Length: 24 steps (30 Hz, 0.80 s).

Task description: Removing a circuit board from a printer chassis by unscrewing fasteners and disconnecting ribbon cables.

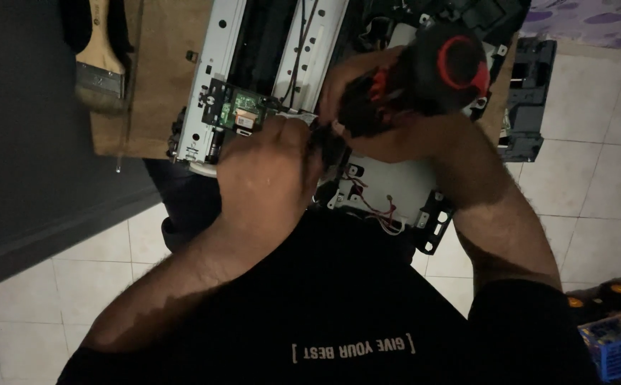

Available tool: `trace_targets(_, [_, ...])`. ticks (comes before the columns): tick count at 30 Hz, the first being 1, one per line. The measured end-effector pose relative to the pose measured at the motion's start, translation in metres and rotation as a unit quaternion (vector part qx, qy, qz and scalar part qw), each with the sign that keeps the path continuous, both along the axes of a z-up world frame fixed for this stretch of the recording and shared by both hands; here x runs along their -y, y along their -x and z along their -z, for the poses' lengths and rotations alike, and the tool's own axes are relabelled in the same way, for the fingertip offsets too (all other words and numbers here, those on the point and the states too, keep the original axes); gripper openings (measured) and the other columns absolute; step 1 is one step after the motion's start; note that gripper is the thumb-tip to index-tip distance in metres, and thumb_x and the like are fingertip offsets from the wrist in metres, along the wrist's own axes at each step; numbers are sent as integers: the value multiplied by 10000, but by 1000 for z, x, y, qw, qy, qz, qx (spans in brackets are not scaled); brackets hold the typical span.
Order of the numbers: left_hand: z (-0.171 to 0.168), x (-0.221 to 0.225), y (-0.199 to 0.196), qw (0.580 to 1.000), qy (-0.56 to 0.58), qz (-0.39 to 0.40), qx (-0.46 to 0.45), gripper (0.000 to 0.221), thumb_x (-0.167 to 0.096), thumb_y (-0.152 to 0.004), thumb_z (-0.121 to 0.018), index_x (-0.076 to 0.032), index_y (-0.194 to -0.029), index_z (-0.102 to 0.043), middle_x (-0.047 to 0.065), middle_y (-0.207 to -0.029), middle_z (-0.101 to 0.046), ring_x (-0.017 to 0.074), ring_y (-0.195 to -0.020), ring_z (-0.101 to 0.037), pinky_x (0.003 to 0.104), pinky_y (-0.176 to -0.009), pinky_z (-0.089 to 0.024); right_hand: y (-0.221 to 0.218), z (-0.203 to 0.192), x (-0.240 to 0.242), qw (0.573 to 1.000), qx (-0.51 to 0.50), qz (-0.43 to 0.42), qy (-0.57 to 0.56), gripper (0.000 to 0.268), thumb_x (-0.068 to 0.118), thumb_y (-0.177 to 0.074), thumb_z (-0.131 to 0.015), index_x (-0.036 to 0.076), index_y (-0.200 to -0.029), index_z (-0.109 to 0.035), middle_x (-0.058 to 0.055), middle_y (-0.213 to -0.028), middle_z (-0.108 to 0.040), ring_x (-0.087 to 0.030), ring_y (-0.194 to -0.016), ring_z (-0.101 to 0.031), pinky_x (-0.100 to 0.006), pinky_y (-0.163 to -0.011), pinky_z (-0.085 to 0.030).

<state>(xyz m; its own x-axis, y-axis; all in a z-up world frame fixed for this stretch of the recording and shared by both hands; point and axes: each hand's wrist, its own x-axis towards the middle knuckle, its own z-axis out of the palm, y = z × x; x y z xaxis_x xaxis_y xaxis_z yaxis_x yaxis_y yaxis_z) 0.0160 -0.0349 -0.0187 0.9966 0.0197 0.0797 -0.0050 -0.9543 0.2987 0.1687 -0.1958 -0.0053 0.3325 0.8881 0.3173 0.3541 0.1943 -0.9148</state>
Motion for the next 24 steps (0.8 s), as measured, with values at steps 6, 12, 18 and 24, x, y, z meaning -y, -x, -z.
trace_targets(6, [-3, 3, -1, 999, -23, -15, 24, 142, -227, -924, -701, -130, -863, -617, 61, -793, -644, 313, -570, -592, 457, -529, -442, 14, 3, 22, 996, -43, 66, -39, 129, 159, -1026, -658, 76, -1007, -562, -109, -973, -670, -209, -872, -687, -315, -771, -592])
trace_targets(12, [2, -4, 0, 994, 97, -4, 50, 142, -108, -860, -701, -103, -810, -568, 87, -780, -582, 341, -543, -508, 477, -498, -379, 44, -45, 99, 932, -52, 183, 308, 168, 189, -910, -692, 29, -883, -734, -65, -816, -780, -184, -777, -794, -300, -664, -664])
trace_targets(18, [0, -4, -2, 997, 71, -3, -2, 150, -214, -893, -751, -122, -859, -638, 99, -785, -637, 360, -600, -599, 515, -502, -414, 62, -60, 117, 807, -141, 268, 507, 192, 45, -884, -693, 0, -707, -751, -102, -653, -845, -166, -642, -844, -288, -603, -546])
trace_targets(24, [11, -3, 2, 995, 30, -13, 94, 223, -179, -768, -853, -155, -796, -632, 35, -761, -644, 258, -562, -582, 409, -490, -428, 50, -60, 102, 765, -212, 315, 521, 213, 43, -969, -615, -61, -846, -754, -186, -721, -773, -266, -609, -740, -376, -602, -601])
